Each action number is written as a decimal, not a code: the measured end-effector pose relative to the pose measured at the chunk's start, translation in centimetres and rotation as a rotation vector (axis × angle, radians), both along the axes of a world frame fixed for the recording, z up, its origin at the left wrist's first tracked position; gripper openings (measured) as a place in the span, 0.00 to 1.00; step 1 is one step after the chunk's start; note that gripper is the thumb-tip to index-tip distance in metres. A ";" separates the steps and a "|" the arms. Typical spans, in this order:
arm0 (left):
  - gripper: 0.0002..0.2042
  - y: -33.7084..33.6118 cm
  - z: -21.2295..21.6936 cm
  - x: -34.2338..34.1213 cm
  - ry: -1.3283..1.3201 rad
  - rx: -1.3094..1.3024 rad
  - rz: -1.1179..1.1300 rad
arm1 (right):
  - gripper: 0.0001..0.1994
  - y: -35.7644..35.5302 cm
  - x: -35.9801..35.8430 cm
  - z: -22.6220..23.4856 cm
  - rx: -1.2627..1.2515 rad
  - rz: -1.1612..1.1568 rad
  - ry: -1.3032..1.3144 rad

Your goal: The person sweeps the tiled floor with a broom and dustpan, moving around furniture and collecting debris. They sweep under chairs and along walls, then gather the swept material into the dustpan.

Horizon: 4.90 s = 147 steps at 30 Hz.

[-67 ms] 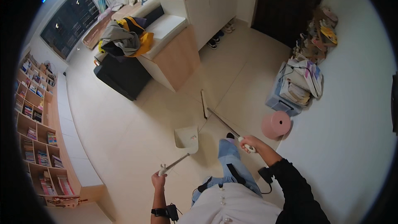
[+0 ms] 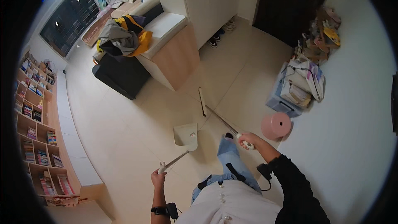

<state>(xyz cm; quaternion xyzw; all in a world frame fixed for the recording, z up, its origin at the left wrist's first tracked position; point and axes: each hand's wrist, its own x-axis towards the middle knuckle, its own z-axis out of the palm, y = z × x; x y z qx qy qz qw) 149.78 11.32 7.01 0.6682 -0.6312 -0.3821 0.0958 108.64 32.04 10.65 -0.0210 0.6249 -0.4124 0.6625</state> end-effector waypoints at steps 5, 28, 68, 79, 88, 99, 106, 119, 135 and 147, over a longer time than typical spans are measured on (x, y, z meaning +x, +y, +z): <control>0.13 -5.3 -0.2 -11.9 0.078 0.041 0.180 | 0.05 -13.5 -13.1 -2.7 -0.032 0.134 -0.180; 0.17 -30.9 0.8 -54.2 -0.035 0.218 -0.094 | 0.08 -26.9 -61.1 -9.7 0.019 -1.015 -0.452; 0.19 -36.8 -2.0 -98.6 -0.122 0.195 -0.495 | 0.14 -37.1 -105.8 -17.9 0.728 0.034 0.748; 0.19 -37.1 -1.3 -101.5 -0.450 0.080 -0.770 | 0.24 -21.7 -105.5 -26.0 0.704 -0.126 0.686; 0.19 -38.5 -2.0 -99.6 -0.323 0.047 -0.810 | 0.23 -9.3 -80.5 -10.2 0.653 -0.709 -0.078; 0.19 -39.5 -3.6 -94.4 -0.166 0.087 -0.788 | 0.19 -13.0 -105.7 -18.3 0.634 -0.447 0.699; 0.17 -40.0 -4.9 -91.5 -0.349 -0.082 -1.108 | 0.20 -13.7 -107.3 -24.8 0.792 -0.403 0.516; 0.19 -39.6 -1.8 -94.5 -0.155 0.052 -0.855 | 0.27 -11.8 -76.3 -22.2 0.715 -0.812 0.144; 0.20 -43.0 -1.5 -91.1 -0.306 0.022 -1.060 | 0.16 -10.9 -61.0 -0.4 0.880 -0.406 0.686; 0.18 -40.7 0.7 -91.3 -0.407 -0.005 -1.141 | 0.11 -13.4 -76.3 -16.8 0.832 0.423 0.908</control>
